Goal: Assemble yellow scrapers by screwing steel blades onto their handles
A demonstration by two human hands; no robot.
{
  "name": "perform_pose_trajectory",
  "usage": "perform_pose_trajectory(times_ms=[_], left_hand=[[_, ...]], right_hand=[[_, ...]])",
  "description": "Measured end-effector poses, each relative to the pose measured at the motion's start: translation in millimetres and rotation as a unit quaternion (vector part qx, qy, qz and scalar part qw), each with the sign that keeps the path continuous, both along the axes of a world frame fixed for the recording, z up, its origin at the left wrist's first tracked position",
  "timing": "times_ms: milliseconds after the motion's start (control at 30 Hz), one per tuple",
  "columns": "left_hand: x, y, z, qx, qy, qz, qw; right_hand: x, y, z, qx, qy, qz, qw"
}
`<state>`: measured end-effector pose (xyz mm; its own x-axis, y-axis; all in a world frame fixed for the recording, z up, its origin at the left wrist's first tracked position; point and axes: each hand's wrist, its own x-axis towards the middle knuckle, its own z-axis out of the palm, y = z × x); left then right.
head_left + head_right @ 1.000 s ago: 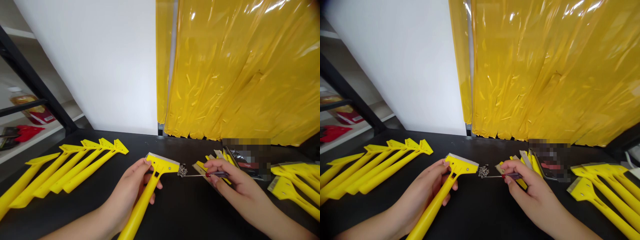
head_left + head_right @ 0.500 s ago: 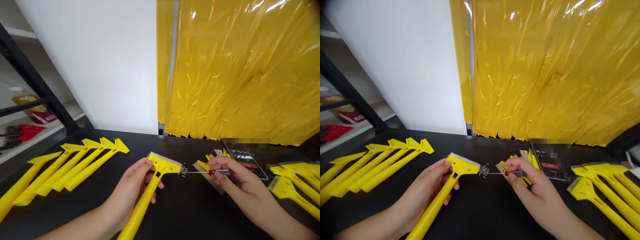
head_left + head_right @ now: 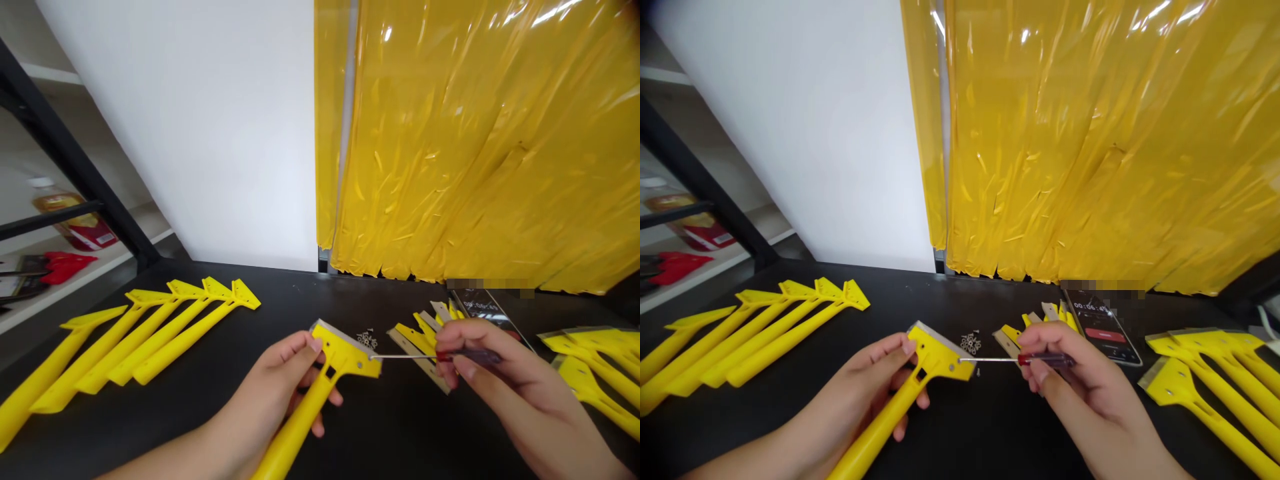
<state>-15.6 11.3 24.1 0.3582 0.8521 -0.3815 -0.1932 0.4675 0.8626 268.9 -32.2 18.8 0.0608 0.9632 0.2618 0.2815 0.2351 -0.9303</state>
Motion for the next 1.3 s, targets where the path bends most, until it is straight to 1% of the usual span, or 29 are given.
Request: perform_pose_trajectory(times_ms=[133,267,467,633,733,900,1100,1300], left_hand=[[6,-14,1.5,-0.076,-0.018,-0.062,0.995],[12,-23,4.5,-0.107,-0.017,-0.076,0.991],[12,-25,7.4,-0.114,-0.037,-0.09,0.989],[11,-24,4.4,-0.113,-0.049,-0.072,0.99],[11,-23,3.3,-0.112,-0.043,-0.07,0.99],[11,-21,1.5,-0.105,-0.025,-0.071,0.992],[8,-16,-3.5,-0.129,-0.047,-0.103,0.985],[7,-18,-6.0,-0.113,-0.041,-0.112,0.986]], right_hand=[[-8,-10,7.0,-0.042,0.022,0.042,0.998],[-14,-15,8.2,-0.092,0.054,0.058,0.993],[-19,-13,6.5,-0.106,0.07,0.053,0.99],[-25,-14,11.0,-0.104,0.07,0.022,0.992],[-23,-13,10.3,-0.097,0.053,0.032,0.993],[-18,-10,3.4,-0.086,0.037,0.043,0.995],[-15,-10,0.8,-0.089,0.045,0.061,0.993],[-15,-11,-1.4,-0.087,0.045,0.064,0.993]])
